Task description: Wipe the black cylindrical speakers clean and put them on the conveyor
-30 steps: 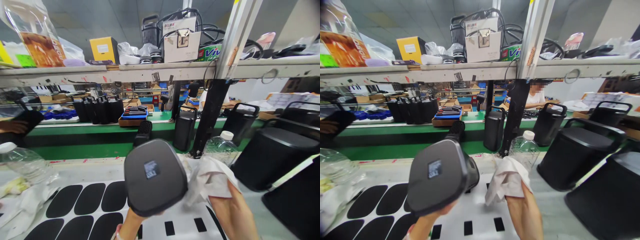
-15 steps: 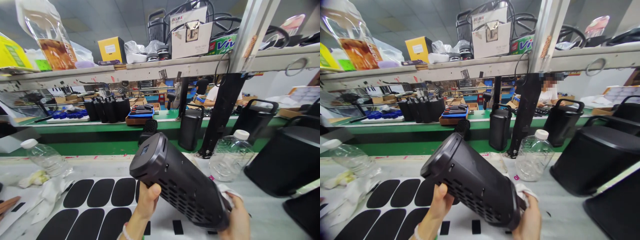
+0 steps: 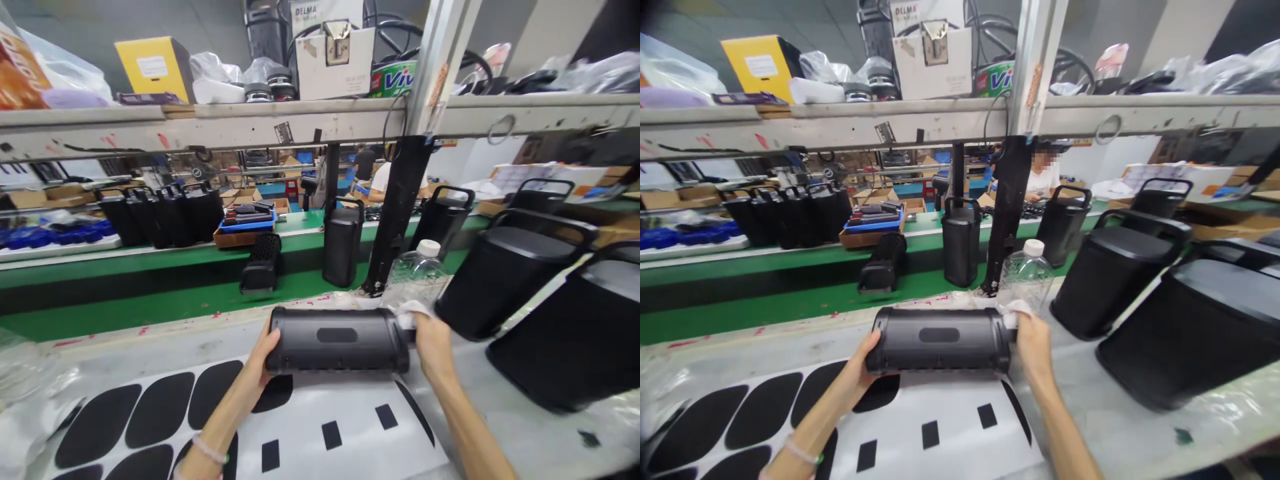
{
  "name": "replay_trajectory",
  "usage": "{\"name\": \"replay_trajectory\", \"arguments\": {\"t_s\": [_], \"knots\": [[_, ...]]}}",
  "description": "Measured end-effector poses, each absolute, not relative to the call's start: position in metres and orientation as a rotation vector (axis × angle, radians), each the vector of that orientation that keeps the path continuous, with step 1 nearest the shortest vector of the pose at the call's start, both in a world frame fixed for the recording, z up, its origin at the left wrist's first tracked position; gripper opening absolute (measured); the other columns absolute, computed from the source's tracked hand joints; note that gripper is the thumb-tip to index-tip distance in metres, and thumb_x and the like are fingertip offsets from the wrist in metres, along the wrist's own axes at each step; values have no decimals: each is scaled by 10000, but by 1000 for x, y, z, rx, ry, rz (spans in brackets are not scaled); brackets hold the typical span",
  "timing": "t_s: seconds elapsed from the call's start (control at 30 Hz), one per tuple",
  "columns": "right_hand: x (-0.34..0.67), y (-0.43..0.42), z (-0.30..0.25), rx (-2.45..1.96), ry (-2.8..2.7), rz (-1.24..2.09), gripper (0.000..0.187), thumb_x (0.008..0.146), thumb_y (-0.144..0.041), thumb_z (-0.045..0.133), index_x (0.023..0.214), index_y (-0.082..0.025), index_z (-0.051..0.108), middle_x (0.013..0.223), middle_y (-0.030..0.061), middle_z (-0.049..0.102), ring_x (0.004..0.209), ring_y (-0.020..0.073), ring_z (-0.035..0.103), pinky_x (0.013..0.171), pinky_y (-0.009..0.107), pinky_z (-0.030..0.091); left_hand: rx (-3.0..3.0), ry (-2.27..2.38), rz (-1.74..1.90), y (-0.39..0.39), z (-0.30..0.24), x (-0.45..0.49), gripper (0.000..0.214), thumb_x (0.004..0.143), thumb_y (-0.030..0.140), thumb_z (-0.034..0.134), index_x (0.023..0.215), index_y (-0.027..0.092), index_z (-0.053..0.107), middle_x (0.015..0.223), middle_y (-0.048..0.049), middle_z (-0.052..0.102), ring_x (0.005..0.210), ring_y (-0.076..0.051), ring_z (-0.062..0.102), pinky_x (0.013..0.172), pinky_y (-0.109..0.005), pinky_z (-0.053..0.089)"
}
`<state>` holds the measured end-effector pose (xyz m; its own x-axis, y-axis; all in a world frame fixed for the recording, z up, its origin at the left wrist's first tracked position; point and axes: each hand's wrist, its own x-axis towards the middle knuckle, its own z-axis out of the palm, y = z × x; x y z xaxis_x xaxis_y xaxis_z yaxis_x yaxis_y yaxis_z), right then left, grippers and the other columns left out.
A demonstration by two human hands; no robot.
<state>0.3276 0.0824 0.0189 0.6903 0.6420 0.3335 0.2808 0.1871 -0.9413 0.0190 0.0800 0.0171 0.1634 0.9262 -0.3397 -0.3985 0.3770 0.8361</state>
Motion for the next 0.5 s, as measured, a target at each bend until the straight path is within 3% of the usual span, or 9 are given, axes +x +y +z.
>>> {"name": "replay_trajectory", "arguments": {"t_s": [0.07, 0.2, 0.27, 0.37, 0.5], "knots": [[331, 78, 19, -1413, -789, 261, 305, 693, -463, 611, 579, -183, 570, 560, 7, 547, 585, 179, 515, 583, 313, 435, 636, 1026, 1096, 78, 7, 25, 616, 807, 436, 716, 1382, 311, 533, 1210, -47, 714, 1159, -271, 648, 907, -369, 558], [338, 53, 27, -1389, -652, 128, 359, 838, -504, 460, 730, -195, 607, 617, 11, 558, 665, 209, 561, 648, 343, 474, 678, 979, 1145, 73, 0, 25, 636, 807, 391, 711, 1407, 342, 506, 1357, -1, 636, 1305, -248, 549, 1039, -322, 480], [337, 40, 29, -1369, -726, 176, 347, 826, -501, 487, 769, -199, 648, 686, 39, 624, 746, 243, 616, 710, 371, 509, 680, 969, 1121, 72, 1, 23, 629, 819, 393, 700, 1413, 349, 496, 1390, 5, 611, 1322, -255, 533, 1062, -340, 465], [327, 31, 23, -1390, -1247, 186, 314, 784, -433, 560, 931, -205, 719, 1016, 101, 721, 1017, 311, 639, 933, 467, 478, 674, 945, 1102, 72, 3, 22, 592, 824, 405, 708, 1385, 343, 529, 1390, 6, 612, 1340, -255, 515, 1090, -345, 444], [290, 37, 4, -1595, -1763, -275, 384, 862, -213, 410, 1104, -171, 705, 1397, 132, 576, 1324, 341, 478, 1110, 565, 290, 674, 927, 1156, 73, -2, 24, 515, 826, 474, 702, 1300, 291, 618, 1357, -22, 637, 1401, -265, 441, 1163, -369, 358]]}}
